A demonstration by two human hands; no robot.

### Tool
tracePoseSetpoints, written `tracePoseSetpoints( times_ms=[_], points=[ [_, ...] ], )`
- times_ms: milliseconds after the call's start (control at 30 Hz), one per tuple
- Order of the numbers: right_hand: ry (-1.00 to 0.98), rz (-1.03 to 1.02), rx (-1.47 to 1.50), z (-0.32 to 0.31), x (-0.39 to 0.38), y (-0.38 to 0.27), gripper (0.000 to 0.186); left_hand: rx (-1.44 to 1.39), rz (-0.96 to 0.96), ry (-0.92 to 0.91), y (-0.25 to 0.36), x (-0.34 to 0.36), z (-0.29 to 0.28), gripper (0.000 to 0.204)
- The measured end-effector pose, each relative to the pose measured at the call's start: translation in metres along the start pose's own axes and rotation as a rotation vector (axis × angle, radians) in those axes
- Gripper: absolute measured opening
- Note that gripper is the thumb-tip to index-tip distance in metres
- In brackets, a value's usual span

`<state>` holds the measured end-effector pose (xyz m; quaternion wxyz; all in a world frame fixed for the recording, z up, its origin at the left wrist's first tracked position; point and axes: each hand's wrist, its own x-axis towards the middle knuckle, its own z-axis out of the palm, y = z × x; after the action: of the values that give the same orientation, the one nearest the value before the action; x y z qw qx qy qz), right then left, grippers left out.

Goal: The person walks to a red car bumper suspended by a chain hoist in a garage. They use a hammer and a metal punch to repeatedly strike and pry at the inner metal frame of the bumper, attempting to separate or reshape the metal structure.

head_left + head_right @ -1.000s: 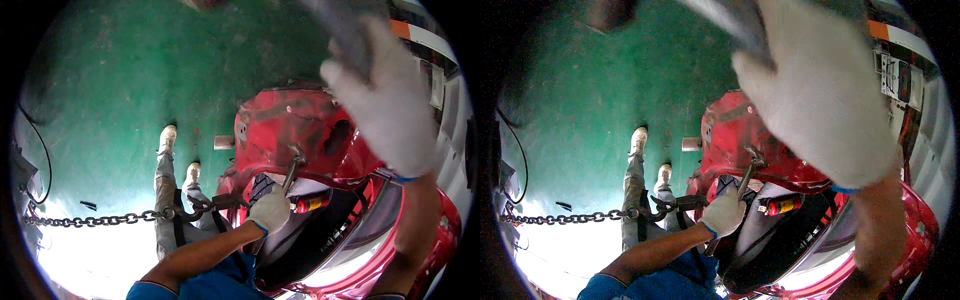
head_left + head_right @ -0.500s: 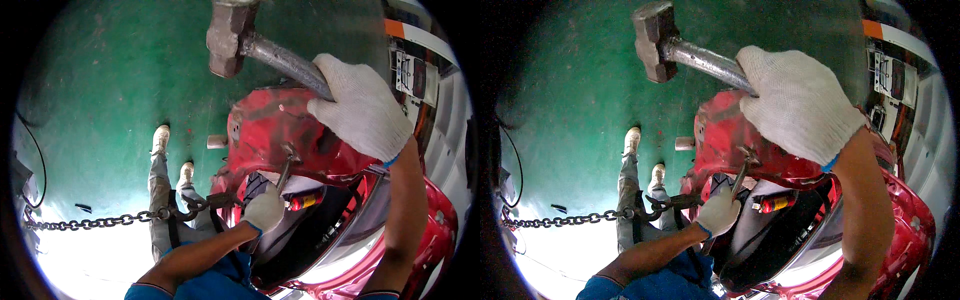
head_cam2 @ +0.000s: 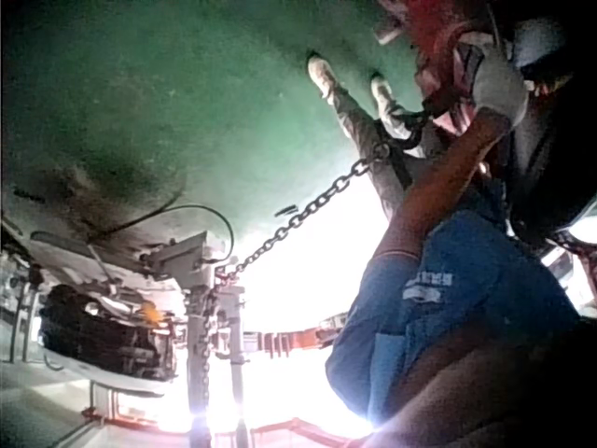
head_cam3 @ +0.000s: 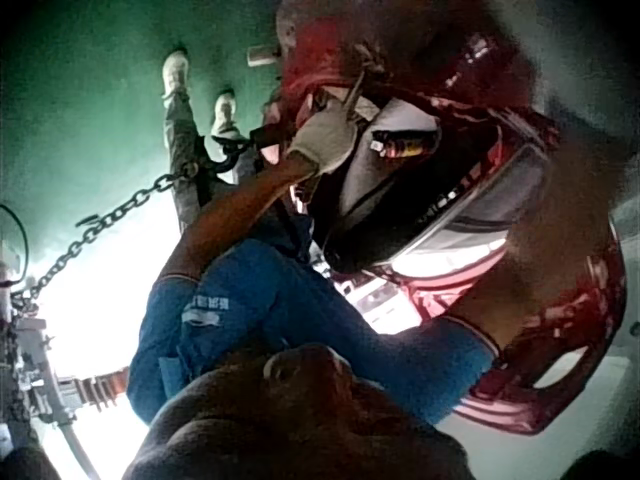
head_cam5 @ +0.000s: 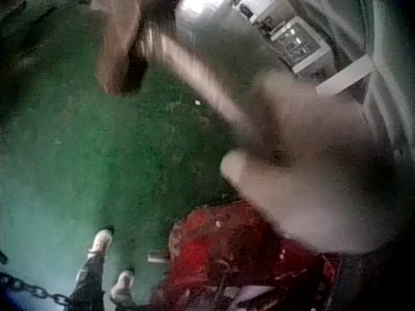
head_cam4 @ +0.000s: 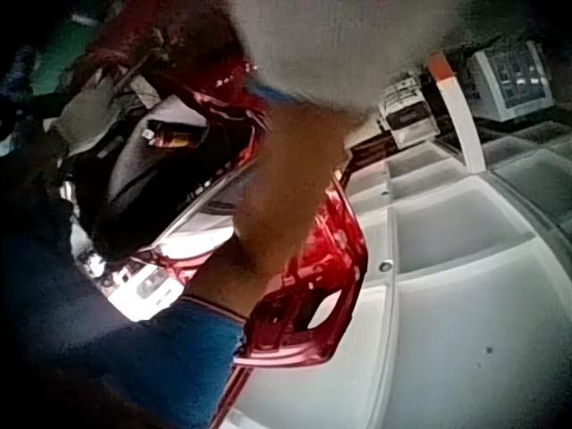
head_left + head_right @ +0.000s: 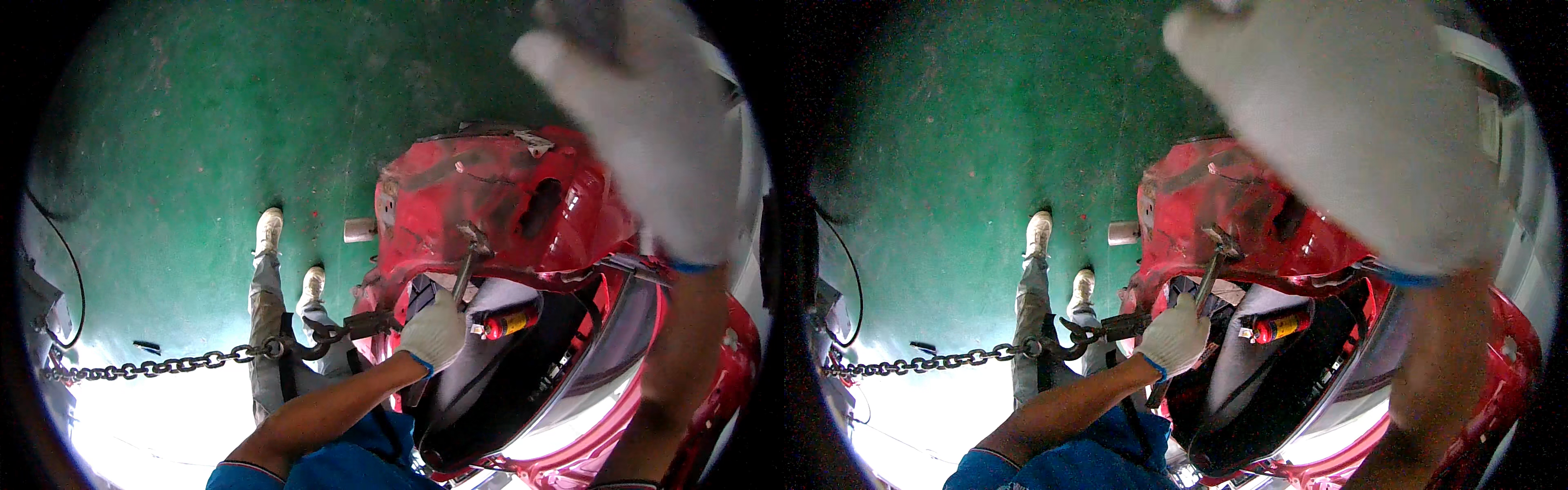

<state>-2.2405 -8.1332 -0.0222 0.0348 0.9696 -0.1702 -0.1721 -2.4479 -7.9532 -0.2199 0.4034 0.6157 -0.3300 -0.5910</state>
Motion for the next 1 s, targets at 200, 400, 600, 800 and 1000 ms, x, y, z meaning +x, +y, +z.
tracePoseSetpoints(
  times_ms=[200,400,600,800,1000],
  points=[
    [-0.701,-0.092,-0.433,0.072,-0.032,0.026,0.019,-0.130,-0.180,0.060,0.010,-0.006,-0.016,0.035],
    [-0.243,-0.054,-0.256,0.008,-0.022,-0.016,0.033,0.336,0.178,0.068,-0.041,-0.029,-0.041,0.025],
    [-0.264,0.157,0.798,0.041,-0.156,-0.013,0.045,-0.313,-0.225,0.121,-0.033,-0.062,-0.077,0.046],
    [-0.731,0.705,1.314,0.109,-0.325,-0.047,0.052,-0.165,-0.242,0.355,-0.054,-0.097,-0.075,0.033],
    [-0.464,0.710,1.456,0.210,-0.424,-0.110,0.061,-0.065,-0.105,0.100,-0.045,-0.161,-0.021,0.072]
  ],
)
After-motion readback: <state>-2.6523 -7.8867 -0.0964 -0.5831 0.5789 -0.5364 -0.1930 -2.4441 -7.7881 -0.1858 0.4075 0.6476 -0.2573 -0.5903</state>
